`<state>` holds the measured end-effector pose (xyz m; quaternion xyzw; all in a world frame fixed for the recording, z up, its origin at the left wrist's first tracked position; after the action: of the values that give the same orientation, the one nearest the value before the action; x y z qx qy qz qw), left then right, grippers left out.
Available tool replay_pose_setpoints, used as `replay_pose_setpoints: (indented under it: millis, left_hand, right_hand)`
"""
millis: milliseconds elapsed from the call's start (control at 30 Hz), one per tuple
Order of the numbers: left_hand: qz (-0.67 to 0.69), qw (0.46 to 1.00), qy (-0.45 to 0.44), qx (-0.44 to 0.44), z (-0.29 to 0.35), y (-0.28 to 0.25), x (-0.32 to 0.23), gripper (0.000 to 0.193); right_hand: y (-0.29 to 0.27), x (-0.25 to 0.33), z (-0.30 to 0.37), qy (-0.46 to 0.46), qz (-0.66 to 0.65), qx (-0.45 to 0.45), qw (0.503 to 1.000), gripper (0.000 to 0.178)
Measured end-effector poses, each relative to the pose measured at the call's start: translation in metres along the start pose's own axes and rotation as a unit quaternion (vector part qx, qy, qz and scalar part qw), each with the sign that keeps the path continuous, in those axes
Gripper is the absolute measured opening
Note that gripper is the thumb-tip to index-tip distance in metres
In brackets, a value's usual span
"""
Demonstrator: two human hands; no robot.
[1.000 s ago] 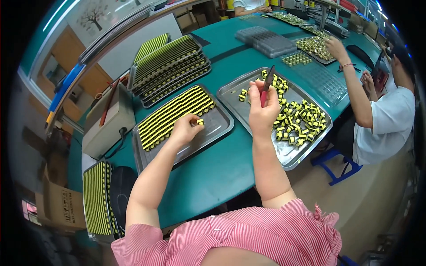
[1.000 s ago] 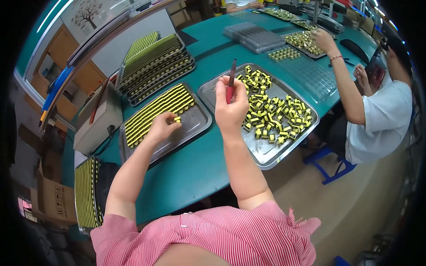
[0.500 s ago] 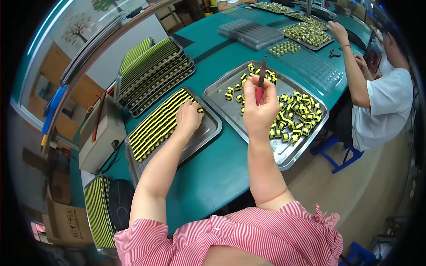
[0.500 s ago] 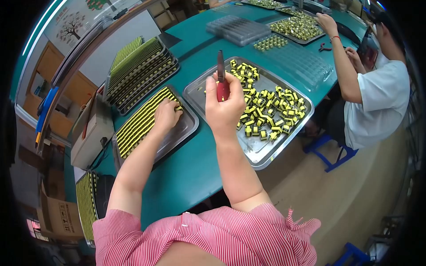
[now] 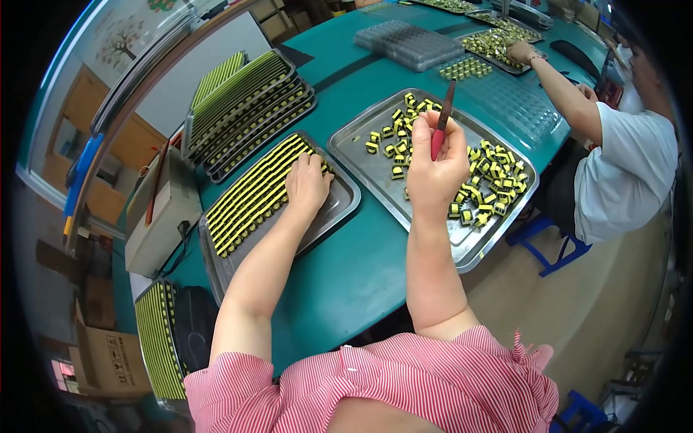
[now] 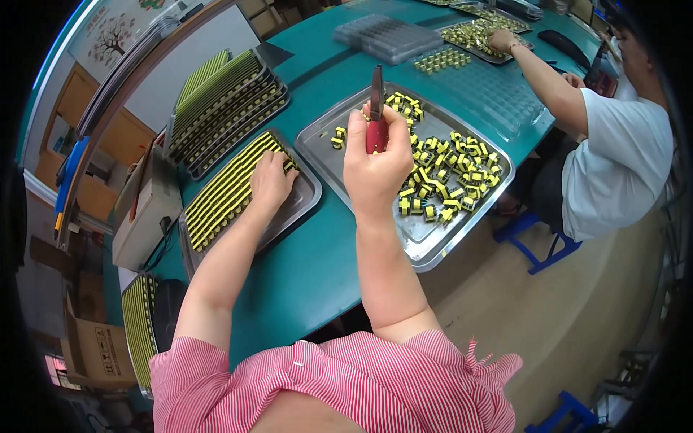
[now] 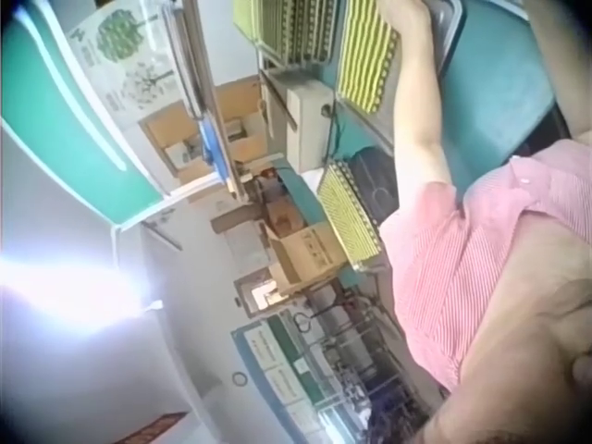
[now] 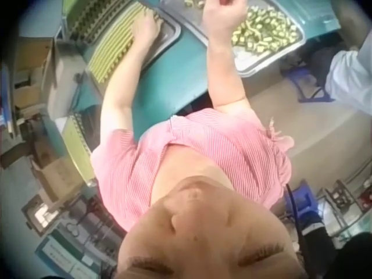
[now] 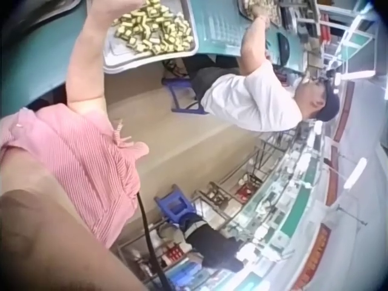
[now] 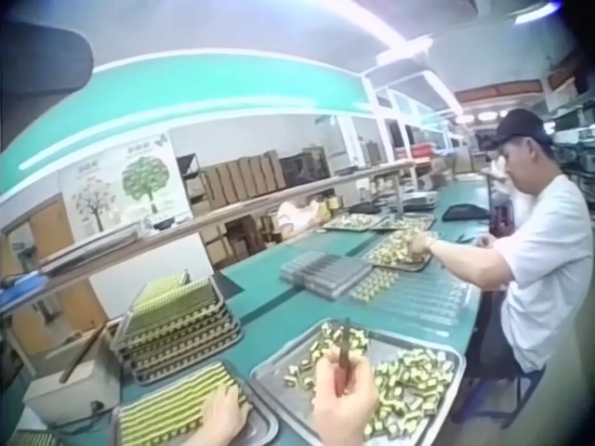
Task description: The person trims and processes small electronic components using pliers, placing the finished components into a metal tray.
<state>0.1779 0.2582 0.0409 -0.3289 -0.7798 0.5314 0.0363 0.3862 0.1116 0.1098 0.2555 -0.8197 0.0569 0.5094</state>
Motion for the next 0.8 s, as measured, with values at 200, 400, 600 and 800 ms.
replay_pose_setpoints:
  millis: [200, 400, 600, 800]
  left_hand:
    - [0.099, 0.994, 0.009, -0.039, 0.026, -0.035, -0.017, 0.031]
    - [0.249, 0.965, 0.019, -0.073, 0.110, -0.087, -0.019, 0.023]
    - [0.350, 0.923, -0.078, -0.137, 0.179, -0.116, 0.001, 0.018]
    - [0.348, 0.913, -0.034, -0.208, 0.188, -0.138, 0.010, 0.017]
  right_hand:
    - [0.017, -0.015, 0.000, -0.016, 0.179, 0.043, 0.983, 0.024]
    - [0.064, -0.036, 0.021, -0.111, 0.335, 0.136, 0.926, 0.027]
    - [0.096, -0.072, 0.029, -0.082, 0.425, 0.223, 0.874, 0.020]
    - [0.119, -0.096, 0.022, -0.057, 0.580, 0.321, 0.747, 0.025]
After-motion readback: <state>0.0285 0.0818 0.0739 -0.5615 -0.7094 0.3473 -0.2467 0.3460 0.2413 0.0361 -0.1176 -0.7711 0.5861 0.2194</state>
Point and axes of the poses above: each hand's wrist, its own z-axis away from the middle knuckle, its own y-axis out of the palm, x = y × z, the point moved 10 cm from there along -z, towards the middle knuckle, and after that the axes turned 15 degrees about z, right-handed, at the moved point
